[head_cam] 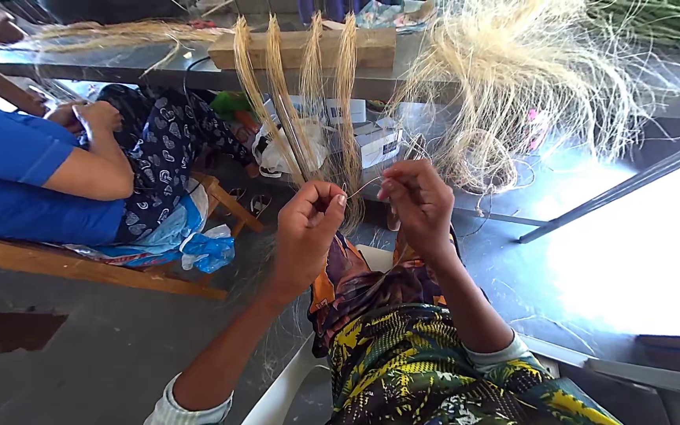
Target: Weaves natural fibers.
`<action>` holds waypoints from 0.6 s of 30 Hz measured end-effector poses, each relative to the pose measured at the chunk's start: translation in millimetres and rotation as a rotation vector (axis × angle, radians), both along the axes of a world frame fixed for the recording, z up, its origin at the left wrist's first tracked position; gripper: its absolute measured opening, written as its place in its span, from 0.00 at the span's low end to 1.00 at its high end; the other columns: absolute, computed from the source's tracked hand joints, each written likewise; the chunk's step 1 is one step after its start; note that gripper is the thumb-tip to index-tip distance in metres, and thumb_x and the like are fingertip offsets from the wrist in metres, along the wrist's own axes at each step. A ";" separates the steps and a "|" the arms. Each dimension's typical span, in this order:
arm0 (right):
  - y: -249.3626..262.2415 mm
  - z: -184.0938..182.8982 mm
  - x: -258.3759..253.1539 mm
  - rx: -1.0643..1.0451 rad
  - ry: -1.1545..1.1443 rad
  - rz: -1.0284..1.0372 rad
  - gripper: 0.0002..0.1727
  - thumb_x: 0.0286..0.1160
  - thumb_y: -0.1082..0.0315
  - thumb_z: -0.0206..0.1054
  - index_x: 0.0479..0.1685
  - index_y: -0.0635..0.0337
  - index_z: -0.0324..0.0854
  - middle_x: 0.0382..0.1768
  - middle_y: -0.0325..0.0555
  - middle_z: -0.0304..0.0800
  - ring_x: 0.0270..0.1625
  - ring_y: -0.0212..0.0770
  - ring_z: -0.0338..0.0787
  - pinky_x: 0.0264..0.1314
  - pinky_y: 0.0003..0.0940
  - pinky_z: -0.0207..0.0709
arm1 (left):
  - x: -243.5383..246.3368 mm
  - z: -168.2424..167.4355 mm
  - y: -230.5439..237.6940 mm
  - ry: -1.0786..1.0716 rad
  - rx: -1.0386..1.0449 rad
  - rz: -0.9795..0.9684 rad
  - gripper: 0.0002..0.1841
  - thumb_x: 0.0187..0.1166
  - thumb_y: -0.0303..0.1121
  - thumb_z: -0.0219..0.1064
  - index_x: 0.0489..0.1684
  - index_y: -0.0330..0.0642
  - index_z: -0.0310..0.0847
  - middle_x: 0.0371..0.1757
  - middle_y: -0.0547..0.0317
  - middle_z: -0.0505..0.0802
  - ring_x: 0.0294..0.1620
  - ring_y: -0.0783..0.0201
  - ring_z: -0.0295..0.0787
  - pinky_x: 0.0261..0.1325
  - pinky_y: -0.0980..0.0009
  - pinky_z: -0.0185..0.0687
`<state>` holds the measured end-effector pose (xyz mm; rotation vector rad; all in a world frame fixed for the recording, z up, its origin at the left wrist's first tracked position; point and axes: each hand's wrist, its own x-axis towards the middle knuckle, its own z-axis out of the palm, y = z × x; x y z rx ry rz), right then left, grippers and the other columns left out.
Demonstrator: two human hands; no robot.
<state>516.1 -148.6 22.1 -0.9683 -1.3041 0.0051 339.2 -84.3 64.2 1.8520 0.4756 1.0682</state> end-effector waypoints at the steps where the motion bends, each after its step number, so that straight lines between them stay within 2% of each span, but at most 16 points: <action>1: 1.3 -1.7 -4.3 -0.004 0.043 0.032 0.07 0.84 0.76 0.61 0.53 0.67 0.77 0.32 0.43 0.87 0.26 0.24 0.82 0.26 0.16 0.77 | 0.6 -0.4 -0.3 -0.004 0.001 -0.001 0.04 0.83 0.25 0.60 0.43 0.43 0.80 0.34 0.71 0.83 0.31 0.81 0.79 0.36 0.86 0.76; 7: 3.9 1.2 -25.7 -0.038 0.216 0.238 0.05 0.86 0.76 0.59 0.51 0.65 0.78 0.29 0.41 0.87 0.22 0.25 0.81 0.22 0.17 0.77 | 3.6 -5.9 0.7 -0.005 0.028 0.012 0.04 0.83 0.26 0.61 0.45 0.42 0.81 0.36 0.70 0.85 0.34 0.80 0.81 0.39 0.85 0.78; 12: 2.8 1.0 -35.3 -0.031 0.178 0.254 0.06 0.83 0.78 0.60 0.51 0.68 0.79 0.27 0.41 0.86 0.23 0.24 0.80 0.24 0.16 0.76 | 6.4 -11.3 0.8 -0.009 0.016 0.040 0.03 0.83 0.27 0.62 0.46 0.43 0.80 0.37 0.68 0.84 0.35 0.78 0.81 0.39 0.83 0.79; 18: 4.3 -2.8 -37.7 0.009 0.110 0.207 0.08 0.80 0.78 0.64 0.52 0.70 0.79 0.32 0.43 0.88 0.26 0.24 0.83 0.28 0.18 0.80 | 8.3 -13.9 0.9 -0.027 0.019 0.056 0.03 0.83 0.27 0.61 0.45 0.44 0.80 0.36 0.68 0.84 0.33 0.78 0.81 0.37 0.83 0.78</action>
